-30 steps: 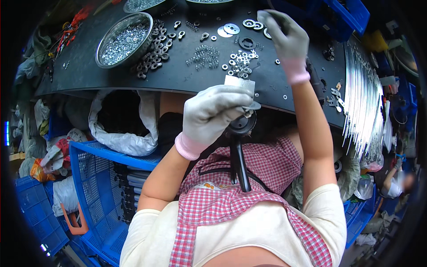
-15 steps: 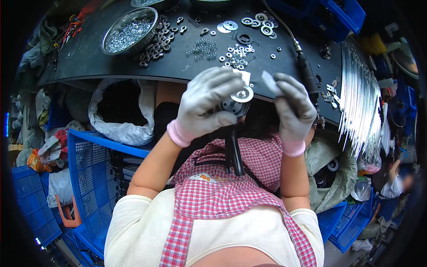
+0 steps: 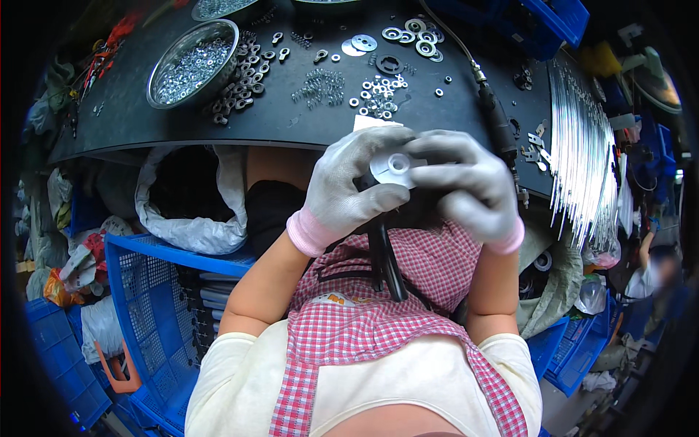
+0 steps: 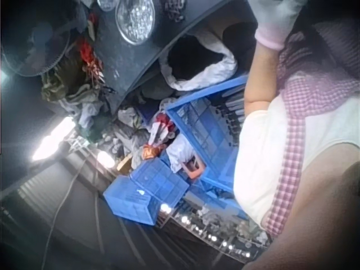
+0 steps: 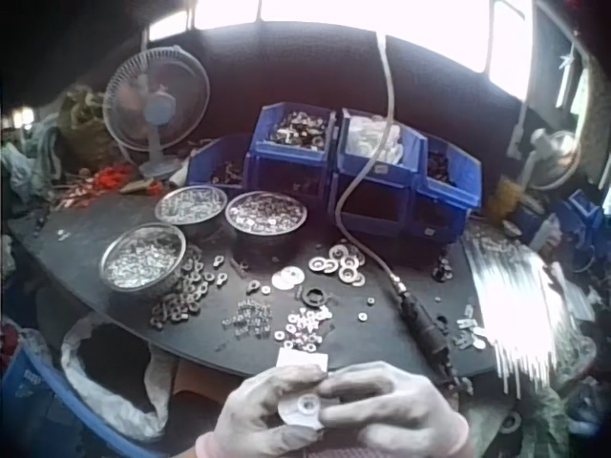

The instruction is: The person assembles mechanical hardware components by hand, securing a metal rod into a mechanical housing with washers, nuts, and bolts, then tightening the fasteners with an electric screwdriver and pressing components together with a mechanical press.

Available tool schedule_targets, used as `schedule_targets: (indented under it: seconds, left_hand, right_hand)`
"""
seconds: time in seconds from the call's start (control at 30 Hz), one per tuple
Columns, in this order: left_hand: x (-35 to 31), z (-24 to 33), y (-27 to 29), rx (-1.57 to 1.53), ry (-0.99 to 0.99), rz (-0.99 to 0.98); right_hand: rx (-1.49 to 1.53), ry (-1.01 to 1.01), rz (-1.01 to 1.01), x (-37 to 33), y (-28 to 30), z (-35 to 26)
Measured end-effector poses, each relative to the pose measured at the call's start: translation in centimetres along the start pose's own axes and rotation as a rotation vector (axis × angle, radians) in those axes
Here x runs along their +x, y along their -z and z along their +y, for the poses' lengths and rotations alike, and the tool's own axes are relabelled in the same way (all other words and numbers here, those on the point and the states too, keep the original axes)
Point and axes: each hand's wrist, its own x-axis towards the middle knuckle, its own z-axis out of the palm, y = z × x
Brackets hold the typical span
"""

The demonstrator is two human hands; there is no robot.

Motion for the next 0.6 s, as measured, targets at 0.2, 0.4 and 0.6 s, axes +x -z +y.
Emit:
schedule_targets:
  seconds: [0.2, 0.4, 0.6]
  left_hand:
    - [1.3, -0.5, -0.5, 0.372, -0.301, -0.011]
    - [0.0, -1.9, -1.3, 0.116, -0.151, 0.073]
    - [0.7, -0.5, -1.3, 0.258, -0.178, 0.026]
  right_hand:
    - [-0.39, -0.607, 0.244, 1.6, -0.2, 11.8]
    - [-0.754, -0.701, 0.042, 4.5, -1.3, 15.2]
    - [-0.763, -0.688, -0.011, 4.7, -0.9, 15.5]
